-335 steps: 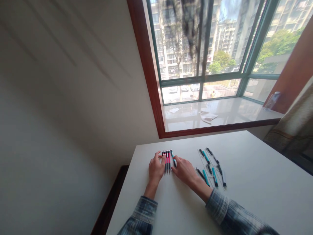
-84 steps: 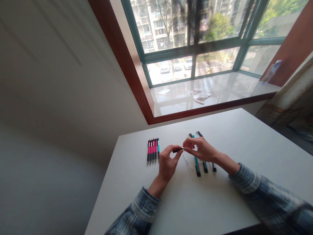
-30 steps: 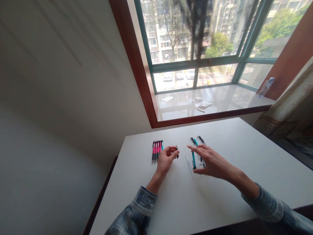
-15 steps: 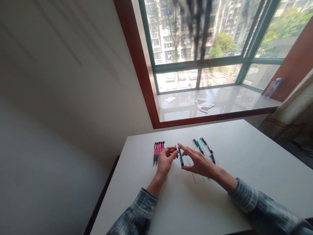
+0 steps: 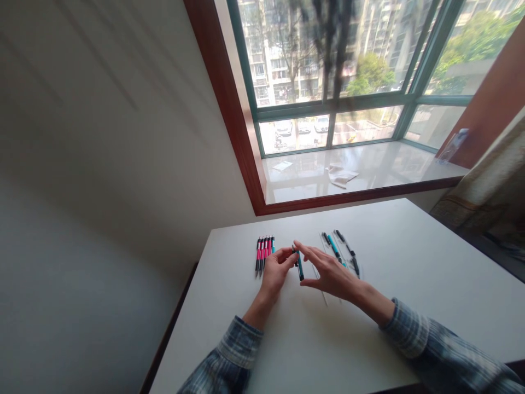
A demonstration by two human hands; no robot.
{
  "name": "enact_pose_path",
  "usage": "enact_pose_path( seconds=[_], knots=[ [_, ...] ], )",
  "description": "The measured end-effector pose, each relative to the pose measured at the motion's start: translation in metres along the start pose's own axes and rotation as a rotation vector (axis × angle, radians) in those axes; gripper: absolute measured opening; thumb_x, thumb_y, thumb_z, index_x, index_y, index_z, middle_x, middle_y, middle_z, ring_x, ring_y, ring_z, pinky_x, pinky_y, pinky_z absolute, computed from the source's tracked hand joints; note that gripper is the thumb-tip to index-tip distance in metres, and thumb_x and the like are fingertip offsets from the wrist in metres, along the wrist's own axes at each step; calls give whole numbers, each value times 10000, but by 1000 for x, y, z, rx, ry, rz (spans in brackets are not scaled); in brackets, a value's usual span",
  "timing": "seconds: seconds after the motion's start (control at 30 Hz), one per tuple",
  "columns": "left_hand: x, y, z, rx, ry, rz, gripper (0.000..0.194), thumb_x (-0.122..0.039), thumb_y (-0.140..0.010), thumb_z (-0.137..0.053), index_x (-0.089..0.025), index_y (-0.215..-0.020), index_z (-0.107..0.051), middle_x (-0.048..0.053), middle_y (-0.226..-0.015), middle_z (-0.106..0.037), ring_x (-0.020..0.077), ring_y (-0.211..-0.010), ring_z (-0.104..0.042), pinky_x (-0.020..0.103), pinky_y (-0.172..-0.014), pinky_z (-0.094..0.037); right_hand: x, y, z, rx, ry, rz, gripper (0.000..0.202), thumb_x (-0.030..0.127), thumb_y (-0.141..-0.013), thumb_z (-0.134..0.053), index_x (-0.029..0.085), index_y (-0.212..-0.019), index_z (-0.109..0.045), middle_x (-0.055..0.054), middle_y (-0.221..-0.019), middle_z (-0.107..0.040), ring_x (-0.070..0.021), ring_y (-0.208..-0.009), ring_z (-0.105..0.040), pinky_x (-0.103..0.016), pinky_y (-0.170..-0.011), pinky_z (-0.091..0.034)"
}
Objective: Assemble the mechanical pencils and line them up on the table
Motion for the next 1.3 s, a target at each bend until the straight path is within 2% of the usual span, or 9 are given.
enact_pose_path(
  seconds=[0.1,0.17,0.23,0.3,0.47,0.83,1.0,1.17,1.3],
  knots=[
    [-1,0,0,-4,9,-18,397,-401,-741,-838,-144,-1037,-772,119,-1050,-780,247,-985,-712,347,-909,-532,-9,-1,13,-27,-2,-43,884,310,-784,-851,269,-1537,-389,-125,-1363,-627,-271,-1109,-646,-434,-974,-539],
    [-3,0,0,-28,1,-33,391,-385,-731,-846,-146,-1033,-774,111,-1045,-783,245,-987,-715,350,-923,-534,-18,-1,26,-33,24,-114,368,348,-885,-752,245,-1230,-675,-78,-1100,-735,-228,-953,-678,-374,-866,-548],
    [-5,1,-1,-42,-13,-43,393,-379,-728,-846,-149,-1039,-775,107,-1042,-785,248,-993,-717,350,-920,-541,-27,1,37,26,56,-190,126,331,-929,-692,216,-923,-744,-38,-848,-735,-181,-771,-665,-307,-727,-520],
    [-7,2,-2,-47,-26,-49,386,-376,-731,-841,-150,-1039,-778,106,-1032,-786,248,-988,-720,345,-906,-550,-30,4,42,154,68,-234,148,316,-908,-707,204,-816,-739,-17,-746,-709,-155,-683,-638,-268,-648,-471],
    [-8,1,0,-76,-75,-66,346,-370,-740,-825,-152,-1006,-784,88,-960,-784,217,-897,-723,316,-845,-557,-24,12,39,426,73,-260,148,359,-826,-777,211,-830,-760,-8,-749,-725,-160,-681,-643,-265,-645,-432],
    [-6,0,2,-80,-109,-70,315,-355,-766,-791,-154,-1007,-769,71,-913,-763,196,-862,-704,296,-819,-539,-26,17,28,493,163,-336,90,301,-831,-737,224,-795,-767,-14,-744,-743,-180,-689,-654,-287,-644,-436],
    [-7,1,1,-71,-113,-86,299,-352,-770,-789,-155,-993,-762,72,-905,-766,200,-857,-711,293,-802,-547,-27,13,39,354,98,-273,132,302,-908,-677,207,-831,-729,-24,-799,-746,-182,-751,-673,-285,-704,-476],
    [-14,6,-3,-56,-138,-93,296,-350,-777,-784,-159,-1002,-767,82,-919,-780,214,-849,-730,293,-771,-555,-31,-10,58,35,-73,-284,206,369,-973,-592,209,-933,-716,-35,-860,-765,-169,-768,-700,-275,-729,-527],
    [-16,8,-5,-36,-165,-94,282,-352,-777,-790,-164,-987,-775,78,-864,-783,223,-829,-740,291,-743,-563,-36,-24,55,-188,-142,-256,233,422,-935,-645,216,-930,-753,-50,-911,-778,-197,-819,-715,-302,-765,-554]
  ],
)
Point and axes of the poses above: each hand's wrist, its own y-axis away from the middle knuckle, its own z-axis out of the back of the hand, x = y × z, the point moved 3 cm from there along -y, towards the middle knuckle
